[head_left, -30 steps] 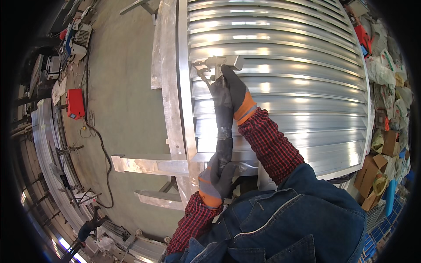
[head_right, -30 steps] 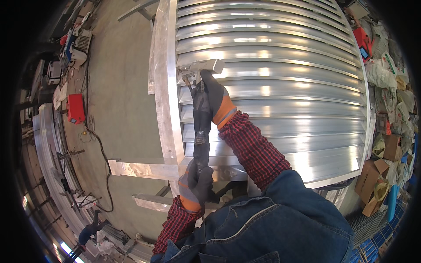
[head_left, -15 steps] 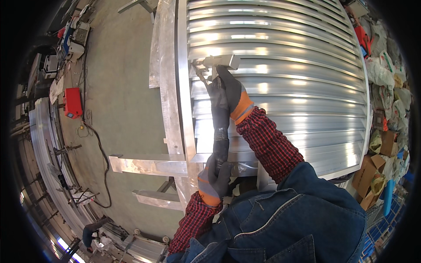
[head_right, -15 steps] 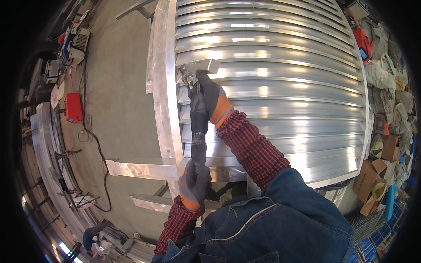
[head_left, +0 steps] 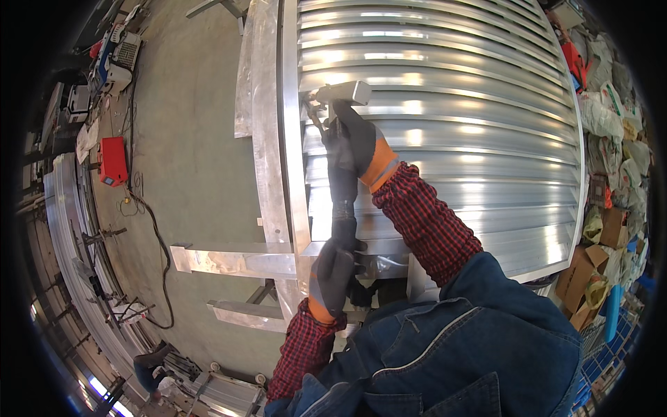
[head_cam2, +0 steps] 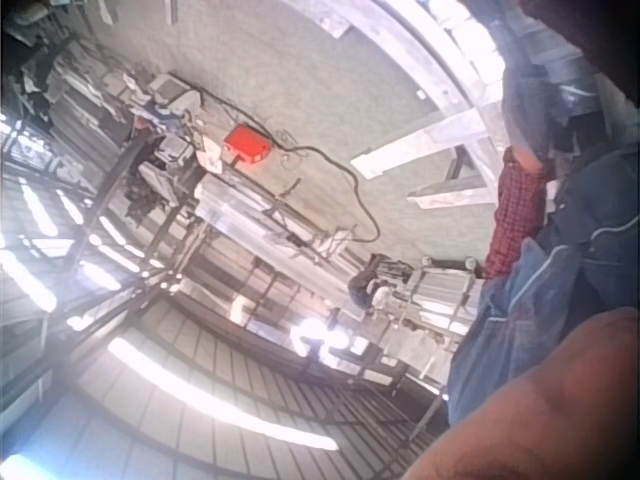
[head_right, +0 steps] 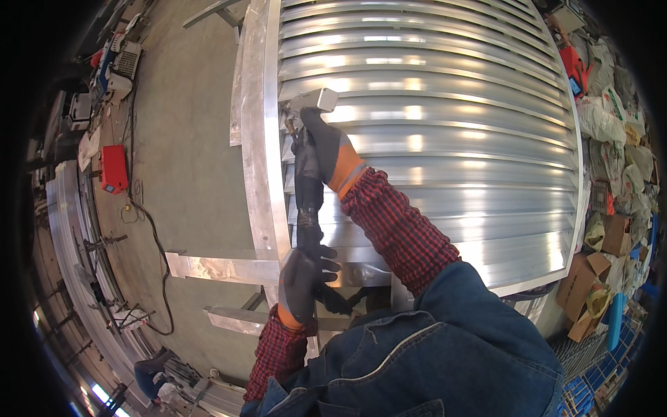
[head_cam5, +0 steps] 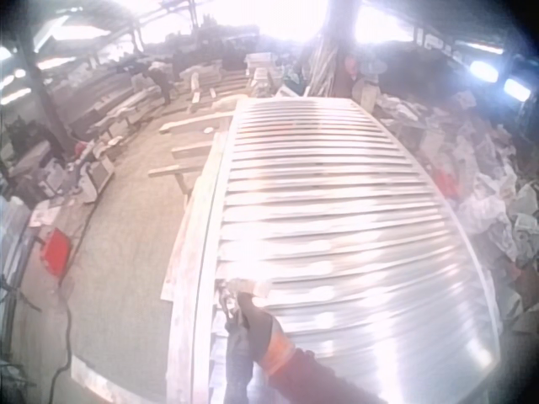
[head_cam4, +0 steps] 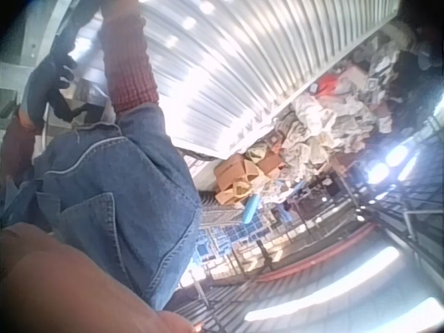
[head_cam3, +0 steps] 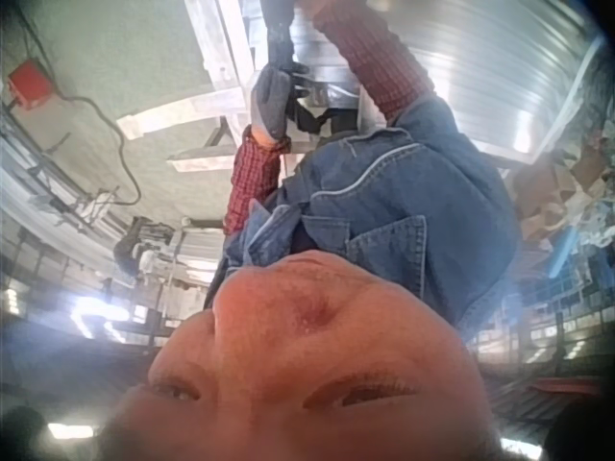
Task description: The person welds a metal frame using a handheld welding torch. They hold the torch with the right hand and stabilize the workpiece with the left, moving along seams to create welds. A coworker briefly appears and uses a tool nearby.
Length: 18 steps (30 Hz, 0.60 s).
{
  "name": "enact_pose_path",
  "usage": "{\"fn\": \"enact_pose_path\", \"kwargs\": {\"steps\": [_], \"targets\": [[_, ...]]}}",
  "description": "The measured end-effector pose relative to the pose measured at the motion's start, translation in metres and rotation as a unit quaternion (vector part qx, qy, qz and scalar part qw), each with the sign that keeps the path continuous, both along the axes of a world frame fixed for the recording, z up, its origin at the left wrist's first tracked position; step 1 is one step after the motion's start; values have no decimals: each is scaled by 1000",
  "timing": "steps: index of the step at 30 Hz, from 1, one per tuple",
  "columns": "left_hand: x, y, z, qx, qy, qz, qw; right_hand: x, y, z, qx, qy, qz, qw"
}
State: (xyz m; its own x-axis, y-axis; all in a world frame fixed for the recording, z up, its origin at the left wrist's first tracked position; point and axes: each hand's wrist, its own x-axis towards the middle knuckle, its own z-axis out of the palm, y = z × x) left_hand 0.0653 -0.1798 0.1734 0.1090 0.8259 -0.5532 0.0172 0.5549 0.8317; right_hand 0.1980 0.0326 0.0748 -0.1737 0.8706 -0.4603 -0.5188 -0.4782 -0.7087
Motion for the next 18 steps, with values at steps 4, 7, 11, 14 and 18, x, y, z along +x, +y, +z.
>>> {"fn": "enact_pose_path", "kwargs": {"steps": [4,7,11,14,18], "targets": [[-1,8,9,-6,-9,-2,1000,-4,4,-6,21,27,2,999],[2,9,13,-17,-12,-5,1000,-4,7,-13,5,76,3,997],[8,10,14,-15,-8,8,1000,-4,12,-15,13,86,-3,996],[13,11,17,-17,-5,11,1000,-3,12,-14,75,28,-4,997],[19,14,20,-21,-10,28,999,2,16,-25,81,65,19,994]]}}
